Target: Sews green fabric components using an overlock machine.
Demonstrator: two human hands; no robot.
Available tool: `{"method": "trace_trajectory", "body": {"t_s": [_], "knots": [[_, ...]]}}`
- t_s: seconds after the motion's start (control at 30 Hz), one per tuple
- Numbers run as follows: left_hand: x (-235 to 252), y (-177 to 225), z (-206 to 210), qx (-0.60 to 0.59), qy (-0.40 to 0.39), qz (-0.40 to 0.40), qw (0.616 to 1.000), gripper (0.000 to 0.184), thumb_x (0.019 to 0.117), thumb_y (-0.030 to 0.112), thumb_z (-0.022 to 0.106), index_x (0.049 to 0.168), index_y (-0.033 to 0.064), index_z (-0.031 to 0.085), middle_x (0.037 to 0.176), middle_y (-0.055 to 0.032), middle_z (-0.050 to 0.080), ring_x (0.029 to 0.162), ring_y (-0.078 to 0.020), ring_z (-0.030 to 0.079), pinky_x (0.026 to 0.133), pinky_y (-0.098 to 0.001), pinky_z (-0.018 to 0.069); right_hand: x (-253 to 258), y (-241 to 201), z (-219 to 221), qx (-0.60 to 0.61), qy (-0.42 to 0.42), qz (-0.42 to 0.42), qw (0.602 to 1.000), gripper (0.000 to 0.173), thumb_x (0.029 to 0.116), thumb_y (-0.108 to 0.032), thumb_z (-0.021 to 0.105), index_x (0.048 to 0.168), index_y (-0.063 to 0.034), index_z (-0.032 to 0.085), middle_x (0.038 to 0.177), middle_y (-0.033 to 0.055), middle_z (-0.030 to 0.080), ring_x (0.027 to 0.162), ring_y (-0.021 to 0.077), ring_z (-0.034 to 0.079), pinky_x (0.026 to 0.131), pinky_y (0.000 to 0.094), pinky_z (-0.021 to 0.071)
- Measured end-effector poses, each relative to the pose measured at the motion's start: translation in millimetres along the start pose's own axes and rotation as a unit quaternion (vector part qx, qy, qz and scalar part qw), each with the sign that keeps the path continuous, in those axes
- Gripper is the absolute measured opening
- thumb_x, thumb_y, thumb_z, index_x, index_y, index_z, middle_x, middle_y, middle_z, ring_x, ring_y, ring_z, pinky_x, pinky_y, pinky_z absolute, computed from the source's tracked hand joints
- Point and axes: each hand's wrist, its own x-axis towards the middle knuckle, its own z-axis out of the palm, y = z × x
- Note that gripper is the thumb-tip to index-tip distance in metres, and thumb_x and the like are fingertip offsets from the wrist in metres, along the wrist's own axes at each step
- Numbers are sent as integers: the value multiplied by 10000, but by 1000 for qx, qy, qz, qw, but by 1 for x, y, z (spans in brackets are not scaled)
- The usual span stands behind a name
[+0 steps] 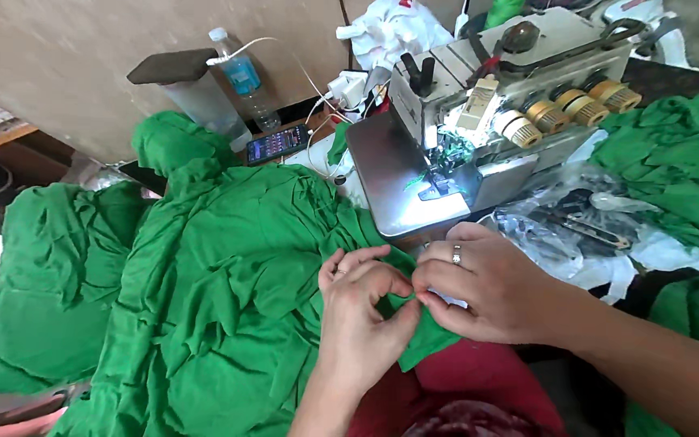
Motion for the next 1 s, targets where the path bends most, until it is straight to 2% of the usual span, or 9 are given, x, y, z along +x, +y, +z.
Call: {"method": "trace_trajectory", "body": {"t_s": [0.07, 0.3, 0.43, 0.57, 0.67, 0.8, 0.87, 0.93, 1.0], "knots": [[1, 1, 1, 4, -7, -2, 1000, 99, 830, 269, 701, 747, 216, 705, 880, 83, 750, 1187, -129, 646, 1149, -548, 281, -3, 3, 0, 11, -4, 1, 1000, 190, 1002, -220, 493, 973, -126, 656, 842, 40, 683, 755, 147, 629, 689, 308, 439], [7, 1, 7, 52, -46, -6, 998, 92, 800, 259, 699, 719, 216, 703, 849, 88, 744, 1153, -130, 666, 1124, -564, 306, -7, 4, -3, 42, 8, -16, 999, 183, 969, -120, 480, 944, -102, 660, 799, 54, 655, 694, 162, 596, 654, 308, 433], [5, -8, 9, 65, -37, -19, 997, 80, 804, 255, 709, 732, 224, 720, 866, 89, 757, 1144, -143, 676, 1116, -565, 326, -14, 10, -22, 98, 58, 36, 993, 201, 1048, -219, 457, 955, -112, 600, 812, 5, 604, 743, 58, 560, 693, 198, 439], [9, -2, 11, 49, -43, -16, 998, 83, 800, 260, 709, 728, 219, 712, 859, 87, 751, 1142, -131, 672, 1125, -538, 327, -25, 11, -1, 124, 2, 81, 989, 258, 1081, -279, 462, 1047, -114, 657, 888, 32, 668, 755, 115, 604, 737, 292, 477], [12, -1, 15, 66, -53, -6, 996, 82, 794, 251, 708, 720, 216, 708, 856, 87, 752, 1144, -139, 671, 1109, -521, 341, -30, 10, 14, 104, -10, 86, 991, 243, 1079, -249, 443, 1014, -116, 635, 926, 51, 677, 830, 150, 642, 733, 306, 490], [13, -6, 22, 77, -56, -13, 995, 70, 801, 235, 707, 741, 200, 718, 875, 73, 760, 1116, -142, 682, 1021, -456, 434, -35, 10, 12, 77, 28, 116, 990, 263, 1089, -232, 391, 988, -106, 598, 866, 53, 651, 809, 161, 641, 718, 312, 501], [15, -8, 23, 93, -42, -13, 995, 71, 815, 231, 695, 765, 193, 728, 890, 64, 762, 1032, -120, 695, 915, -419, 468, -39, 12, 1, 119, 74, 154, 978, 307, 1113, -282, 369, 997, -95, 584, 859, 36, 606, 803, 97, 600, 738, 244, 505], [16, -6, 22, 77, -19, -5, 997, 82, 856, 237, 705, 811, 182, 745, 911, 59, 754, 926, -69, 694, 814, -328, 527, -44, 13, -5, 154, 98, 182, 966, 325, 1111, -347, 378, 1024, -103, 573, 918, 14, 607, 881, 52, 596, 803, 223, 503], [18, 6, 19, 27, 2, 29, 999, 94, 895, 230, 726, 840, 154, 737, 945, 35, 749, 919, -47, 685, 786, -258, 542, -51, 11, -1, 178, 83, 205, 959, 390, 1063, -481, 474, 1122, -108, 571, 1068, 32, 670, 1036, 93, 639, 900, 336, 521]]}}
